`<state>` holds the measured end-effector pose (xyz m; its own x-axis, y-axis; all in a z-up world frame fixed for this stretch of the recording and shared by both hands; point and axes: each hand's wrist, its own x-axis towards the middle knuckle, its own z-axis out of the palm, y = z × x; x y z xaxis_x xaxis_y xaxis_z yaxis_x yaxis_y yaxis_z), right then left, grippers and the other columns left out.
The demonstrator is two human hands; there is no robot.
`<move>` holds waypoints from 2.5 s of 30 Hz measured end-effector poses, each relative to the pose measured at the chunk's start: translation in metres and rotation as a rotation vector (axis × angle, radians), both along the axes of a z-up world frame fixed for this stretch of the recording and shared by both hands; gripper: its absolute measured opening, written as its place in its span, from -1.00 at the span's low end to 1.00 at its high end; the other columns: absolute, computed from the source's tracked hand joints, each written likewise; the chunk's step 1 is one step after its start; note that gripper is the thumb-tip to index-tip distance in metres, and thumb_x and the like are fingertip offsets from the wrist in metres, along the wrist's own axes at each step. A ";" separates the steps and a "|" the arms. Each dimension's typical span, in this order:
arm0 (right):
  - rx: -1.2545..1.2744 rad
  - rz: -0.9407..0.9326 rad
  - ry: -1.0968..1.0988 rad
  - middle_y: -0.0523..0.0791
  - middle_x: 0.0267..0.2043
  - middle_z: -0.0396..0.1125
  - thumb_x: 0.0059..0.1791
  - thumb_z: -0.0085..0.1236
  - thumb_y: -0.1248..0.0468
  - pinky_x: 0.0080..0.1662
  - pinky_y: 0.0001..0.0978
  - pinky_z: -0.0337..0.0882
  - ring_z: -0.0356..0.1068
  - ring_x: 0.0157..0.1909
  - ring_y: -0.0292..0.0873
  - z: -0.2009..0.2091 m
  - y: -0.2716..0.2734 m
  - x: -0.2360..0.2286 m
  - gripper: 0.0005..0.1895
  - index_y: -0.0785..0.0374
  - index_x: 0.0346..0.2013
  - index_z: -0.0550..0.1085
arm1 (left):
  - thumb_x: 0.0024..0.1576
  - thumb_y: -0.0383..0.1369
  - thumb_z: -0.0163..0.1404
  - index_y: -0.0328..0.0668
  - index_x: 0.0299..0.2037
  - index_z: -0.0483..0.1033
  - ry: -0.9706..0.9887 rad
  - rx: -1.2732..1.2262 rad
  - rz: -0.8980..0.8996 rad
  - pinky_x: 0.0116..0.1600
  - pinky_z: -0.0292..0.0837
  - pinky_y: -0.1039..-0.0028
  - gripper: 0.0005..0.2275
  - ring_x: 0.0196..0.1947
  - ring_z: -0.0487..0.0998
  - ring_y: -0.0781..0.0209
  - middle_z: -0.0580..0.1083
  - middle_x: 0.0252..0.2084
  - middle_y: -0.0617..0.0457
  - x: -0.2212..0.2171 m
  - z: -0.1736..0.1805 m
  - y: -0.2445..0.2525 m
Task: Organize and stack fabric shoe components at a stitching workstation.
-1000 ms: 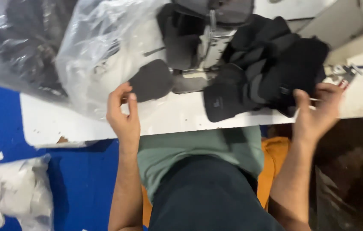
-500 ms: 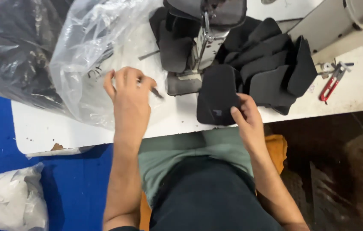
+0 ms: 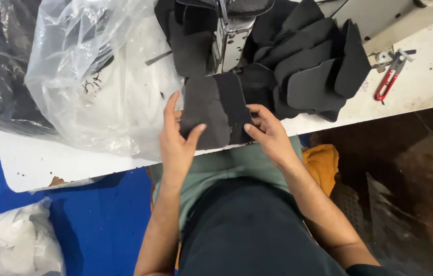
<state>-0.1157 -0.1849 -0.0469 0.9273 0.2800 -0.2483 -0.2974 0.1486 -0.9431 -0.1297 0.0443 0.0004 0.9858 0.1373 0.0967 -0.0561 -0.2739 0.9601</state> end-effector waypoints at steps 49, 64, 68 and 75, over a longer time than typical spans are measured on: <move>0.006 0.114 -0.107 -0.18 -0.06 0.48 0.11 0.08 0.30 -0.04 -0.55 0.46 0.44 -0.05 -0.38 0.050 0.006 0.037 -0.61 0.36 0.22 0.38 | 0.14 -0.60 0.19 -0.30 0.12 0.59 -0.023 -0.185 -0.248 0.07 0.49 0.50 -0.67 0.03 0.55 0.24 0.51 0.07 -0.02 0.010 0.019 -0.003; 0.048 0.005 -0.344 -0.06 -0.41 0.42 0.14 -0.02 0.38 -0.49 -0.48 0.46 0.44 -0.55 -0.26 0.105 0.029 0.125 -0.18 0.14 0.53 -0.28 | 0.14 -0.60 0.15 -0.37 0.24 0.47 -0.092 -0.314 -0.137 0.26 0.43 0.49 -0.58 0.13 0.52 0.28 0.52 0.19 -0.04 0.101 0.054 -0.001; -0.315 -0.078 -0.705 -0.04 -0.23 0.46 0.08 0.02 0.48 -0.26 -0.45 0.54 0.51 -0.29 -0.22 0.140 -0.001 0.101 -0.42 0.24 0.36 0.07 | 0.13 -0.65 0.14 -0.41 0.23 0.46 -0.092 -0.346 -0.231 0.25 0.41 0.52 -0.58 0.13 0.50 0.31 0.51 0.18 -0.01 0.108 0.048 0.008; -1.162 -0.828 -1.263 -0.01 0.34 0.28 -0.03 0.01 0.75 0.39 -0.08 0.42 0.34 0.39 -0.02 0.131 -0.178 0.131 -0.29 0.20 0.35 0.31 | 0.14 -0.66 0.11 -0.35 0.16 0.51 0.027 -0.418 -0.273 0.04 0.51 0.55 -0.64 -0.05 0.53 0.37 0.53 0.03 0.06 0.128 0.056 0.017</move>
<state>0.0154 -0.3632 0.0841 0.4868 -0.0492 0.8722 0.3497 -0.9039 -0.2462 -0.0012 0.0614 0.0568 0.9925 -0.1045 0.0629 -0.0461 0.1560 0.9867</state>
